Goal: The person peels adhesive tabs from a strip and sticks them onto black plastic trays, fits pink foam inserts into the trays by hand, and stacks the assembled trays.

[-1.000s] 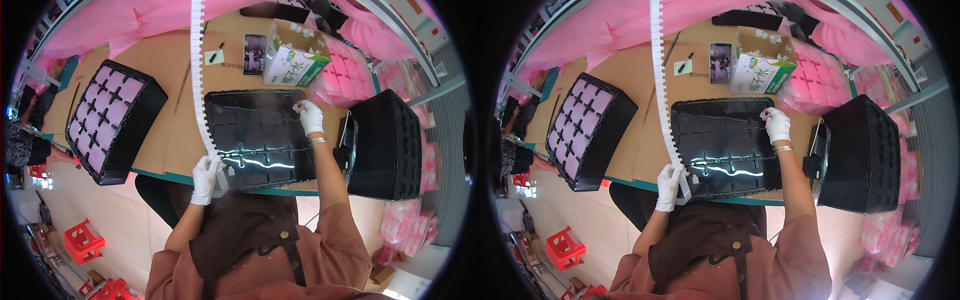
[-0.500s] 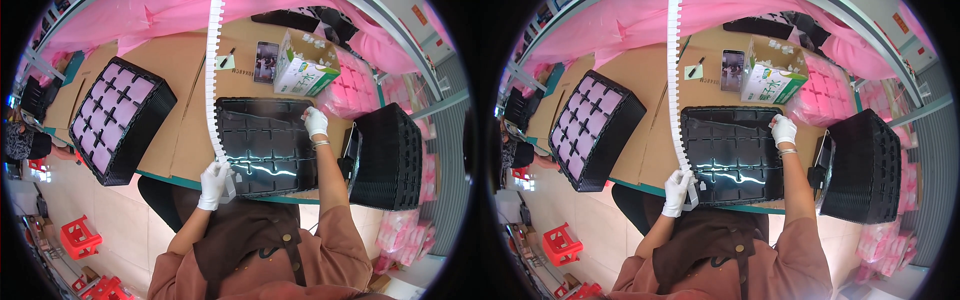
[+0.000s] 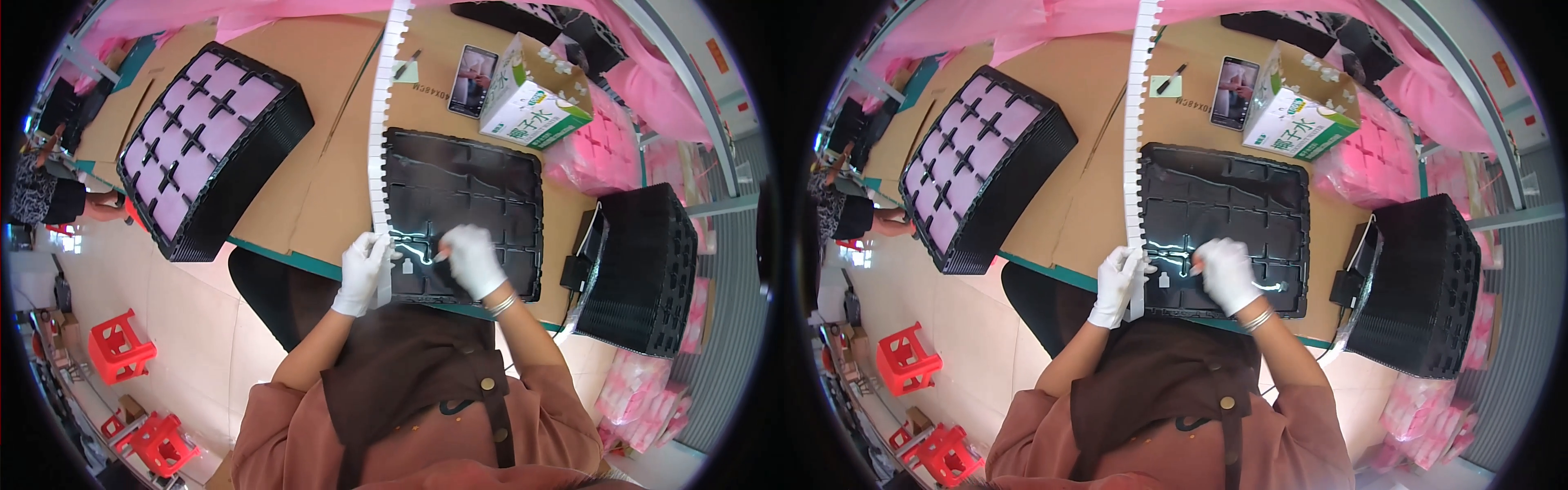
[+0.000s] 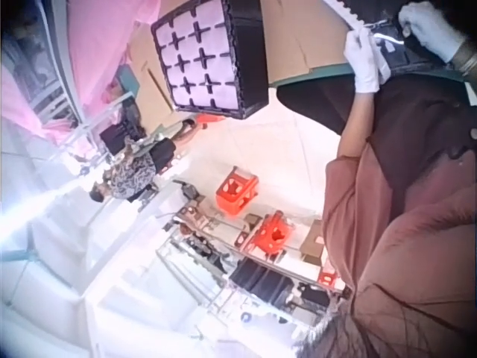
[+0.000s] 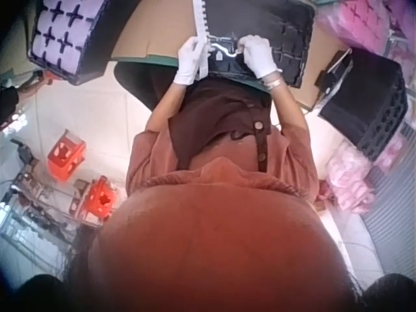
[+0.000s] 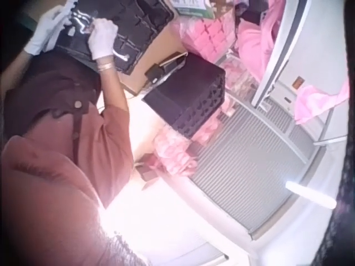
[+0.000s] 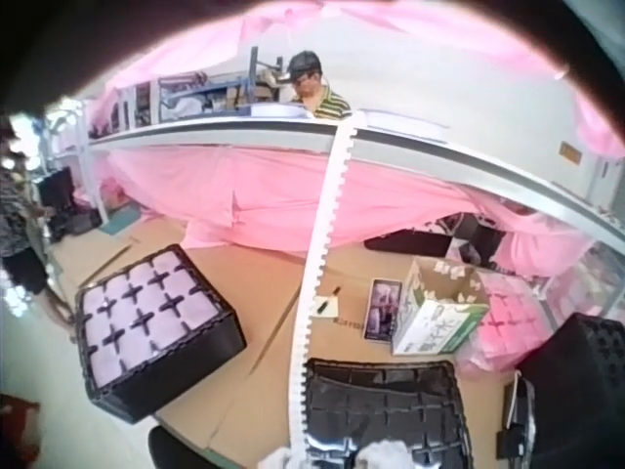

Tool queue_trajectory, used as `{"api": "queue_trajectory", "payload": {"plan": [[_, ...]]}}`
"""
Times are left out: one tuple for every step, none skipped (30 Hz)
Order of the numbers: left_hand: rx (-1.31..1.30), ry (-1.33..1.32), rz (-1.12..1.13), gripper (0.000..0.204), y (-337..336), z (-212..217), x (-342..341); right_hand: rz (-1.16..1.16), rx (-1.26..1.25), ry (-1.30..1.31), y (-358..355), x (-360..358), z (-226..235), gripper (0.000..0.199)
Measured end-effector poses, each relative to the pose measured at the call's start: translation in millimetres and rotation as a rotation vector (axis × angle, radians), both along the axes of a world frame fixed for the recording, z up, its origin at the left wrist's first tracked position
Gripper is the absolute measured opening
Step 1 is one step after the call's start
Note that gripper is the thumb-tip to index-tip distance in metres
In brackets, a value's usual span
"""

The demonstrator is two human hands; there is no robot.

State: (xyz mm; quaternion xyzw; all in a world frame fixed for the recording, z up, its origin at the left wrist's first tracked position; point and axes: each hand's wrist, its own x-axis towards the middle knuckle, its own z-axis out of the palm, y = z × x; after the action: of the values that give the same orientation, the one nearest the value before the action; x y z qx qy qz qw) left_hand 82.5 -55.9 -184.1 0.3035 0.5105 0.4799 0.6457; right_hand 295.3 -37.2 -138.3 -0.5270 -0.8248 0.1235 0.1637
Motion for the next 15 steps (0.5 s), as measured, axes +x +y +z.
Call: {"api": "queue_trajectory", "payload": {"plan": [[-0.003,0.000,0.007,0.017,0.9,1.3,-0.8,0.023,-0.051,0.014,-9.3,-18.1,-5.4,0.003],[-0.013,-0.004,-0.007,0.017,1.2,2.7,-1.3,0.047,-0.102,0.027,-15.3,-30.9,-12.0,0.002],[-0.022,-0.008,-0.022,0.017,1.4,3.6,-1.6,0.055,-0.103,0.027,-18.1,-39.5,-17.8,0.002],[-0.022,-0.009,-0.014,0.017,1.5,3.7,-0.7,0.019,-0.040,-0.043,-20.1,-46.4,-23.3,0.001],[-0.028,-0.019,-0.021,0.017,1.7,3.6,0.8,-0.017,0.024,-0.114,-20.9,-50.4,-25.8,0.002],[-0.035,-0.027,-0.022,0.017,0.4,3.0,-0.2,-0.004,0.022,-0.114,-21.5,-52.9,-23.1,0.002],[-0.034,-0.003,-0.031,0.018,-0.1,0.5,-1.6,0.054,-0.052,-0.183,-21.7,-52.8,-17.6,0.002],[-0.037,-0.004,-0.020,0.018,-1.8,-0.2,-3.0,0.110,-0.126,-0.253,-22.3,-51.5,-14.7,0.003],[-0.043,-0.015,-0.022,0.017,-1.4,-0.4,-2.0,0.131,-0.188,-0.201,-22.1,-47.4,-16.7,0.005],[-0.049,-0.026,-0.025,0.017,-1.7,-0.8,-1.3,0.133,-0.188,-0.205,-22.8,-46.2,-17.6,0.005],[-0.046,-0.035,-0.021,0.017,-2.6,-0.9,-1.1,0.024,-0.247,-0.099,-23.5,-45.9,-17.0,0.007],[-0.047,-0.038,-0.020,0.017,-3.1,-2.1,-1.5,-0.086,-0.304,0.009,-24.2,-46.2,-16.2,0.008],[-0.041,-0.040,-0.020,0.017,-3.3,-4.3,-1.8,-0.067,-0.266,-0.028,-24.9,-48.7,-20.8,0.011],[-0.037,-0.041,-0.020,0.017,-4.0,-5.8,-1.8,-0.066,-0.269,-0.030,-26.4,-51.4,-20.6,0.011],[-0.038,-0.042,-0.021,0.017,-2.6,-5.6,-2.1,-0.032,-0.164,-0.071,-26.4,-55.0,-20.4,0.010]]}}
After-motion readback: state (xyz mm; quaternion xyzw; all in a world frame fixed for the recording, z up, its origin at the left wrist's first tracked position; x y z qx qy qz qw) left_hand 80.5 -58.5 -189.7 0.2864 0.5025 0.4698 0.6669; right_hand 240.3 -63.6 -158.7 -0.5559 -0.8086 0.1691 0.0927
